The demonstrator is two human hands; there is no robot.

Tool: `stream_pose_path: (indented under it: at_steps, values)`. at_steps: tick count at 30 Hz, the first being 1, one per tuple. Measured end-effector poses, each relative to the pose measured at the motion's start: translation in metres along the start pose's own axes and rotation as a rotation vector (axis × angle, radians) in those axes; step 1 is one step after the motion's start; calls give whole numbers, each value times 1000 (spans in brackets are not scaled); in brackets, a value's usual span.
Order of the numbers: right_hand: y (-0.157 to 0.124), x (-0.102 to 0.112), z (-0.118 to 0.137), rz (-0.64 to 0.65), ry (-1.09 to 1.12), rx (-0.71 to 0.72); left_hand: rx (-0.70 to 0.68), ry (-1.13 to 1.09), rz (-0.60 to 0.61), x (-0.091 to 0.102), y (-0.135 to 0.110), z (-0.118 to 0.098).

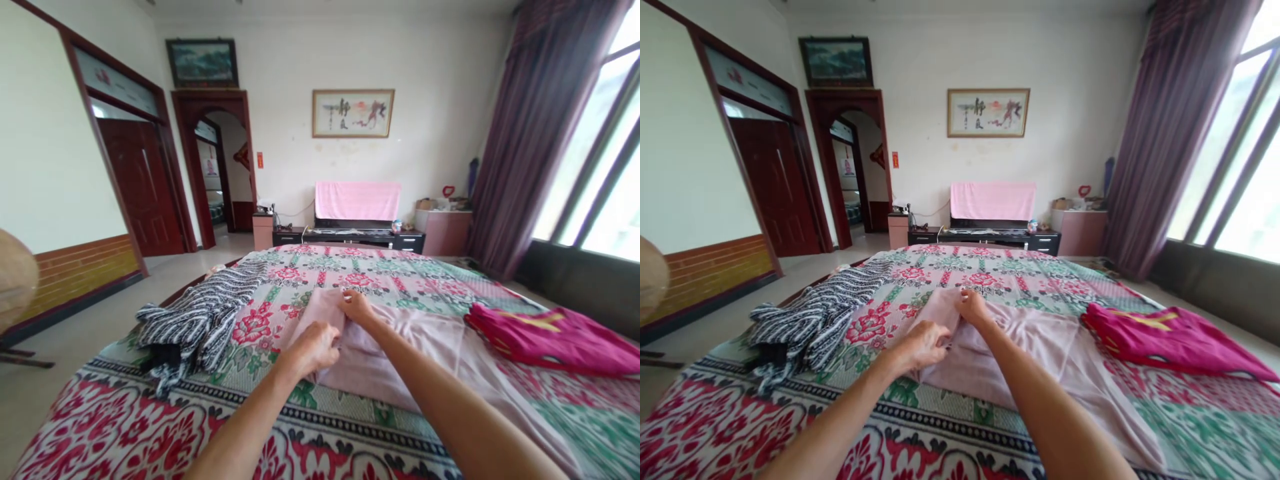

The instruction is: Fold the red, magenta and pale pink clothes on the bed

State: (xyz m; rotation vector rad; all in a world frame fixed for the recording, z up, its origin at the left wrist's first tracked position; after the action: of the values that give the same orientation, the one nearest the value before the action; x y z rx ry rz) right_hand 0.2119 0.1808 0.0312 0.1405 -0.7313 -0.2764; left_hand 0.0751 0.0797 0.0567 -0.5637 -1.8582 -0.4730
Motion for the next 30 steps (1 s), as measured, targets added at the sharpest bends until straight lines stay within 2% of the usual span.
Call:
stream_pose_path:
  at_steps: [6, 11, 17, 23, 27, 30]
  values:
    - [1, 12, -1, -28, -68, 3, -36, -117, -108, 5, 3, -9]
    - [0, 24, -11, -63, -113, 1, -79, -96, -91, -4, 3, -21]
    - [-13, 29, -5, -72, -178, 25, -82, -114, -29, -9, 0, -29]
    - [-17, 28, 0, -87, -287, 76, -124, -119, -82, -11, 1, -33]
    - [-19, 25, 2, -65, -427, 143, -91, -219, -78, -6, 4, -23]
    - [-22, 31, 11, -106, -510, 187, 52, -189, -198, 17, 6, 8]
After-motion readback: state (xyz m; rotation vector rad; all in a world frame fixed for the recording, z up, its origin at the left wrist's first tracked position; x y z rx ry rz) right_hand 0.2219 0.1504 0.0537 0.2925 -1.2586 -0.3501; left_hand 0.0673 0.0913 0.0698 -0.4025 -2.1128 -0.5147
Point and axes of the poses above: each hand's wrist, its own y-axis towards the middle knuckle, its own x-axis out of the back of the hand, z = x × y, the point moved 9 cm from there along y, towards the middle knuckle, and after that the axes turned 5 degrees about x, right-handed, at the moved point
